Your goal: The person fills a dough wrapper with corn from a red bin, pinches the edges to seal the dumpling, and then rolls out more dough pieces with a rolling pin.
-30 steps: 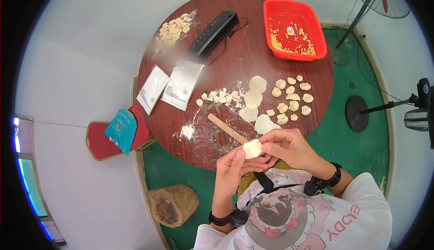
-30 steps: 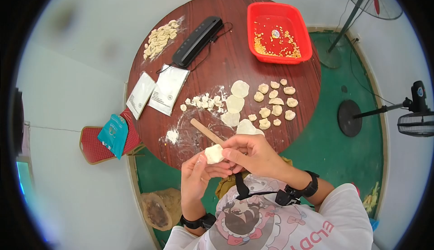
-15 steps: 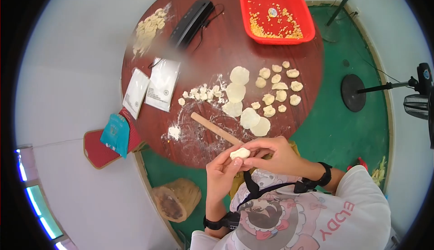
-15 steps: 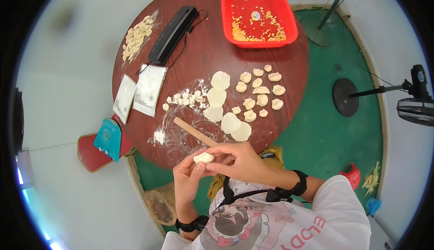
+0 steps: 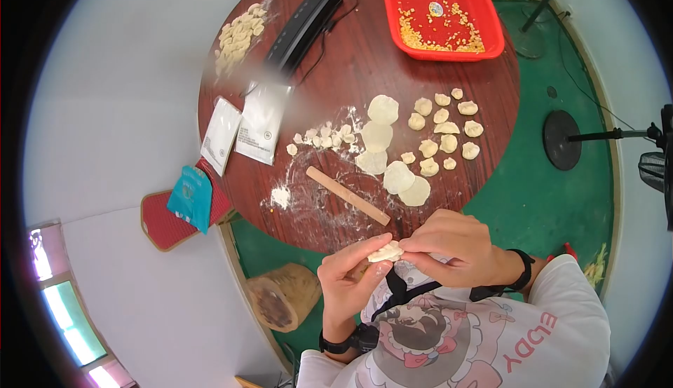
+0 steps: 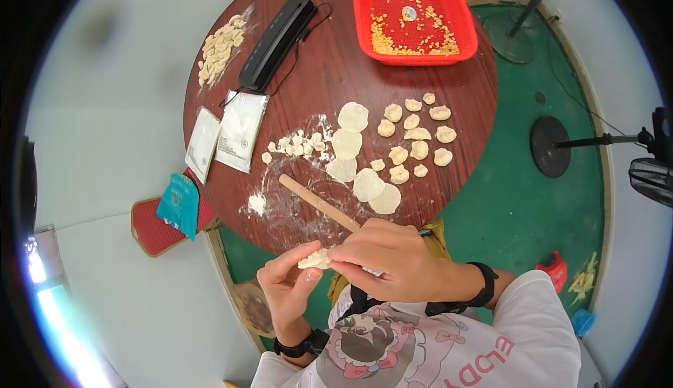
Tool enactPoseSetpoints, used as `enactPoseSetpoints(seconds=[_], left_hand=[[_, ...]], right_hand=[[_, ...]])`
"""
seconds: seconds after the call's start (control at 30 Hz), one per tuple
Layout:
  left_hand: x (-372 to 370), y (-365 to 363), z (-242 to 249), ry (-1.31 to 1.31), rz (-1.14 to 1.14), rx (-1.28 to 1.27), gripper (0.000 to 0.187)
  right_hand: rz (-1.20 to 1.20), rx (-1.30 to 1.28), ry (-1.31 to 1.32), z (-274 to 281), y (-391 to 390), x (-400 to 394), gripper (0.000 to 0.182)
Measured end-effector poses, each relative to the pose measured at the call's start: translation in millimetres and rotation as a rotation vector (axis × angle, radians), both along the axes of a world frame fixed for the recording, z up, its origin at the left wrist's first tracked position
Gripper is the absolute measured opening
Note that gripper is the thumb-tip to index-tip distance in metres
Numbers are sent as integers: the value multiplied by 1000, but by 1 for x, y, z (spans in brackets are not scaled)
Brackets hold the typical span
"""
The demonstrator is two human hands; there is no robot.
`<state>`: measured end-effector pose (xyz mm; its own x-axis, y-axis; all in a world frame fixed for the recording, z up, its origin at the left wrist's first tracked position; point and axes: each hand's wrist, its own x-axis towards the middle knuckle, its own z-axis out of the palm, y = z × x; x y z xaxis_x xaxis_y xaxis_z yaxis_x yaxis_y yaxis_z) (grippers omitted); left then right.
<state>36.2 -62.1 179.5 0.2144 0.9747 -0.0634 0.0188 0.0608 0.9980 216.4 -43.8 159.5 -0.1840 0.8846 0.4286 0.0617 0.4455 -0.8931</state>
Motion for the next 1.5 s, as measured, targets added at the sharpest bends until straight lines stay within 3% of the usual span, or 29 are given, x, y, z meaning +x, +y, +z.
enactPoseSetpoints(seconds=[0.23,0.3,0.33,0.43,0.5,0.63,0.7,0.83,0.9,1.0,1.27,1.37,1.5], left_hand=[[0,5,0,43,-30,-108,32],[-1,6,-5,-9,-35,-127,33],[-2,5,-9,26,-14,-163,33],[2,7,-19,99,13,-208,33],[4,8,-24,279,-38,-192,37],[1,9,-36,164,-39,-349,45],[-5,8,-39,206,15,-417,51],[-23,-2,-51,254,90,-436,47],[-29,-10,-57,274,101,-433,47],[-39,-22,-64,302,111,-446,46],[-103,-42,-102,436,124,-459,44],[-136,-35,-130,479,176,-420,44],[-178,-6,-165,801,-1,-411,54]], right_hand=[[66,-12,-18,-3,7,8,20],[80,-185,35,-2,5,8,26],[162,-401,24,-4,3,10,33],[225,-556,82,-24,3,3,32],[242,-633,107,-35,3,1,33],[246,-763,239,-73,7,-5,27],[92,-639,-114,-95,29,2,21],[-157,-603,-416,-199,73,6,26],[-109,-747,-521,-213,93,2,25],[-119,-758,-662,-242,112,-10,25],[-358,-548,-830,-232,105,-31,26],[-149,-582,-761,-213,77,-52,21],[37,-526,-833,-218,27,-98,23]])
